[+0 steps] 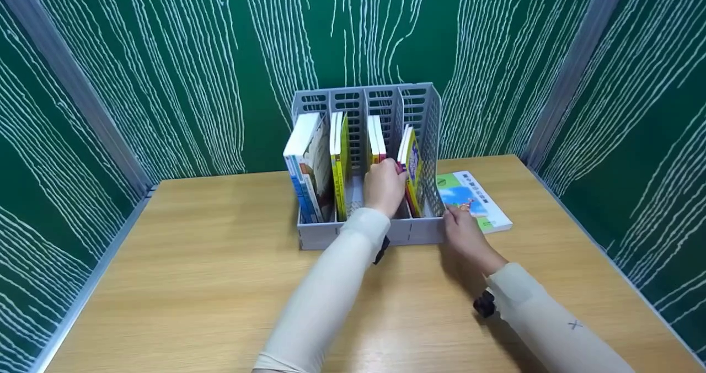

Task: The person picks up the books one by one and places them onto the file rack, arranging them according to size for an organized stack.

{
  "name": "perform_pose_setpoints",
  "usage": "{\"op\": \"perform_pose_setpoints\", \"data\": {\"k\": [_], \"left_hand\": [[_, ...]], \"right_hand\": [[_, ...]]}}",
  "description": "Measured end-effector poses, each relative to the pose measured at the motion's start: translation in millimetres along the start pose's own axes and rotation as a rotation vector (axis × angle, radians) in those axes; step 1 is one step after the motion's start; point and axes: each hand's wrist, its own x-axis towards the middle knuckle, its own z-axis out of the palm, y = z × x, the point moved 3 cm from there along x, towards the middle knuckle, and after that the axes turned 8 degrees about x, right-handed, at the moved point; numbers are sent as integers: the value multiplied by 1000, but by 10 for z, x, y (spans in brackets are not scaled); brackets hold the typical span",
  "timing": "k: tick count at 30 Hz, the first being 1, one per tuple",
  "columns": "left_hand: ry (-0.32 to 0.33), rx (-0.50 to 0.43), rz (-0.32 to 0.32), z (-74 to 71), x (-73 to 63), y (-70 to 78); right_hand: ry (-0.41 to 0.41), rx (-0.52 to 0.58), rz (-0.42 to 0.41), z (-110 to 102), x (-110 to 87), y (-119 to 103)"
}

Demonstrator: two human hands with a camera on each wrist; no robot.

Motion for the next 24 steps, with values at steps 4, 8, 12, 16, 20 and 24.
{"op": "perform_pose_setpoints", "data": {"k": [4, 8, 12, 16, 20, 24], "left_hand": [[-30, -2, 9, -1, -32, -35], [-108, 21, 60, 15, -133, -83], [-183, 58, 117, 62, -282, -189], [-246, 110, 163, 144, -396, -310], [-293, 211, 250, 211, -468, -404], [-305, 318, 360, 248, -512, -468]], "right_hand": [[-27, 18, 27, -30, 25, -5], [-46, 51, 82, -149, 58, 59], [-68, -30, 123, -280, 134, 182], [-121, -211, 188, -351, 229, 294], [-168, -375, 228, -369, 284, 355], [-190, -428, 258, -359, 316, 380]]}}
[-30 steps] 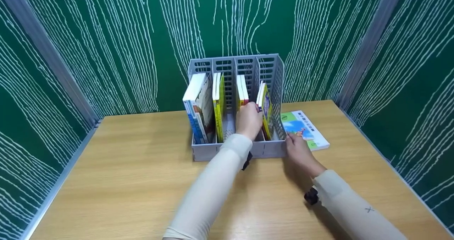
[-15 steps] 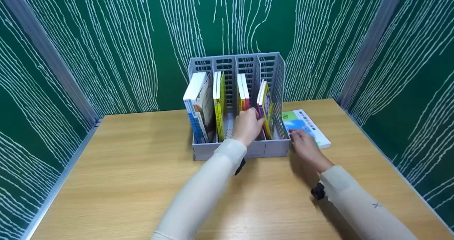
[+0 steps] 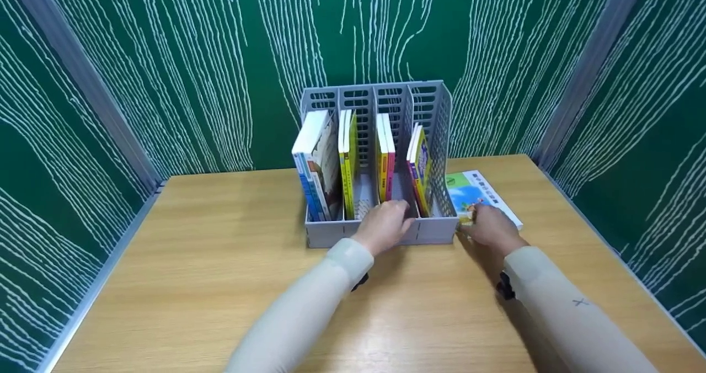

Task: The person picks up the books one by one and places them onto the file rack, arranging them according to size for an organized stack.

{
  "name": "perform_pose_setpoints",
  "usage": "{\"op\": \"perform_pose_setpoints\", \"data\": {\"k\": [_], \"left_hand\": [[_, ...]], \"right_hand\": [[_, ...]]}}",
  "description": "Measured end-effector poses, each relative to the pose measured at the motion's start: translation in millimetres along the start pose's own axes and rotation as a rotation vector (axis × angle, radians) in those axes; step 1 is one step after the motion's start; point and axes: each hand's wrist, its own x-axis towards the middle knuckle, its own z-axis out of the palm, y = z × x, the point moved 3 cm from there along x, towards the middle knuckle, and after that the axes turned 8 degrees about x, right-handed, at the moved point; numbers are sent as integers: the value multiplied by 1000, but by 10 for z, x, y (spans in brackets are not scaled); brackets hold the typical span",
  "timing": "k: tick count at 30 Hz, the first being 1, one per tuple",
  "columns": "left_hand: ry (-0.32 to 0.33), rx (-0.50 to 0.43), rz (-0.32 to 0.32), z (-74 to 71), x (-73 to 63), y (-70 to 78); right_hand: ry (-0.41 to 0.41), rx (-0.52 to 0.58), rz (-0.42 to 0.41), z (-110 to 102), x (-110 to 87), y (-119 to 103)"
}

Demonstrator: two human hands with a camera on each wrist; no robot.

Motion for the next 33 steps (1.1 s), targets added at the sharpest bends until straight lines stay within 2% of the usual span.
{"op": "perform_pose_setpoints", "data": {"k": [5, 13, 20, 27, 33], "left_hand": [[19, 179, 114, 46, -17, -3], [44, 353, 185, 98, -11, 5], [29, 363, 181, 114, -4, 7], [13, 349, 169, 130, 8, 8], [48, 363, 174, 124, -13, 0]], "right_hand": [[0, -80, -16, -27, 53, -12], [-60, -133, 0, -105, 154, -63], [-87, -164, -9, -130, 177, -118], [-103, -257, -37, -170, 171, -218], [-140, -314, -42, -210, 157, -279]]}}
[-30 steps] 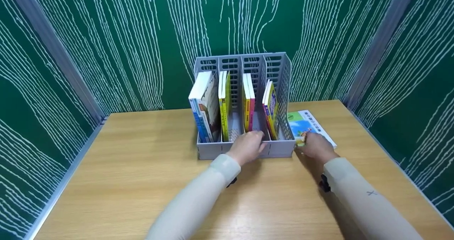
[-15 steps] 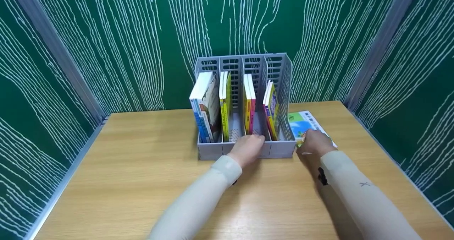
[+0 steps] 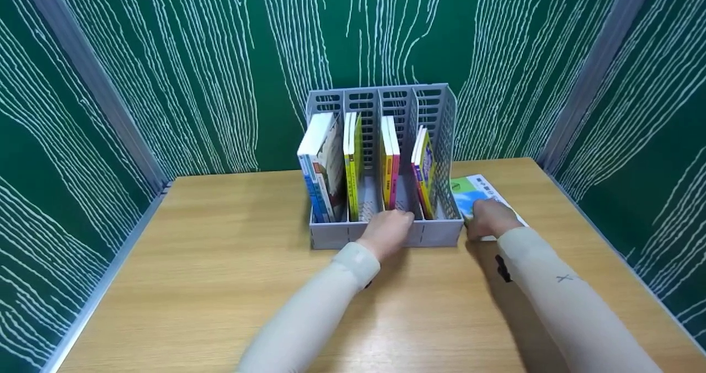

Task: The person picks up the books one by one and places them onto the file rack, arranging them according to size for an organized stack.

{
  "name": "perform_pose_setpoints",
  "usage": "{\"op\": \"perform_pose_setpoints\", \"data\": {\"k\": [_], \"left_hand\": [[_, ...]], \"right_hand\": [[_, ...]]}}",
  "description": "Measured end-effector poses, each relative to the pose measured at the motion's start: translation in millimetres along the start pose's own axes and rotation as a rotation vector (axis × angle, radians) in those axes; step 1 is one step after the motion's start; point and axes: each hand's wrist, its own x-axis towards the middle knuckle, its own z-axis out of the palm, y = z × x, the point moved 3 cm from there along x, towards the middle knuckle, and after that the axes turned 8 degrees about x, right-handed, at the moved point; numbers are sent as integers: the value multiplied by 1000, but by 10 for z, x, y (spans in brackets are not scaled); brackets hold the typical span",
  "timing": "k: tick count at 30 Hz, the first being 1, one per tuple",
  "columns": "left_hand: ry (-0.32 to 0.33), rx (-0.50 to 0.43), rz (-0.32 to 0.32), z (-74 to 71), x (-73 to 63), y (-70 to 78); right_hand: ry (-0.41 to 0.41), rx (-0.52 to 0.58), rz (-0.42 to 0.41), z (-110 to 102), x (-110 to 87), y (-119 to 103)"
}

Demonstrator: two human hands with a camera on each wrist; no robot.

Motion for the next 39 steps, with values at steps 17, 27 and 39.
{"op": "perform_pose_setpoints", "data": {"k": [17, 27, 39], "left_hand": [[24, -35, -31, 26, -25, -2], [30, -39, -31, 43, -20, 11], [51, -12, -37, 59, 1, 31]], "right_hand": [[17, 19, 69, -180, -168, 136], [146, 27, 18, -260, -237, 218], [290, 213, 18, -318, -342, 347]]}}
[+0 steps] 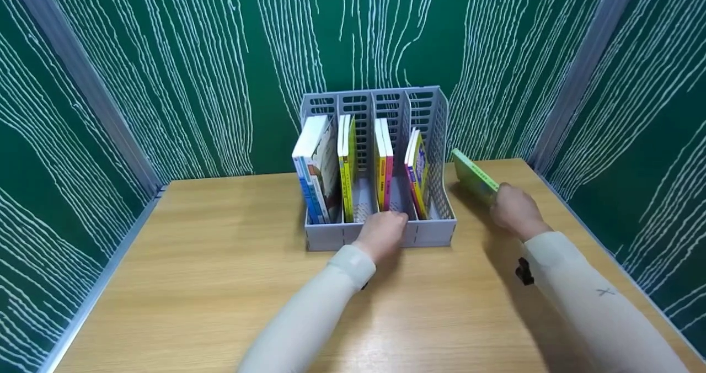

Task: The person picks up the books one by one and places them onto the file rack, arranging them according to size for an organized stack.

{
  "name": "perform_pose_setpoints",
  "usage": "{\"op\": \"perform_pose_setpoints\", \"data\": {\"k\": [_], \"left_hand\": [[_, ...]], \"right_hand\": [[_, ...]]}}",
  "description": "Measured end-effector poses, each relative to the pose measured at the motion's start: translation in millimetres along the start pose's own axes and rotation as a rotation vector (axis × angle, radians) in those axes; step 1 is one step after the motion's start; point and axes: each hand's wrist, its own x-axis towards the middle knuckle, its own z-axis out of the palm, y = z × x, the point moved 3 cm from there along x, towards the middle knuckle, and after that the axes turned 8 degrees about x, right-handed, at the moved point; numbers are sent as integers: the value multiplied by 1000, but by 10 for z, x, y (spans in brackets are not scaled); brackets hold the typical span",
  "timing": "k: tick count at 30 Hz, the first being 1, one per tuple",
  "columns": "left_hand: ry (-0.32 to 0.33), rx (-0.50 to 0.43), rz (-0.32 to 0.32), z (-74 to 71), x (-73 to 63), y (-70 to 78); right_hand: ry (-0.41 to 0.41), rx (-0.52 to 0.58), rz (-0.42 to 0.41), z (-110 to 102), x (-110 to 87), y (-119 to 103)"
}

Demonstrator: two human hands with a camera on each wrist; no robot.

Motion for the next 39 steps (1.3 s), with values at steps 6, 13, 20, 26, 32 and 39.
{"op": "perform_pose_setpoints", "data": {"k": [6, 13, 20, 26, 32, 39], "left_hand": [[-14, -40, -12, -16, 9, -9], [-54, -74, -20, -42, 15, -17], [-91, -85, -12, -63, 34, -32], [-114, -267, -76, -164, 79, -76], [-86, -651, -164, -386, 118, -156], [38, -1104, -204, -651, 135, -240]], "right_hand": [[111, 119, -43, -15, -84, 7], [193, 240, -26, -8, -208, -38], [308, 330, -67, -2, -338, -128], [400, 356, -154, 3, -484, -251], [476, 333, -241, 7, -597, -366], [598, 244, -395, 29, -711, -471]]}}
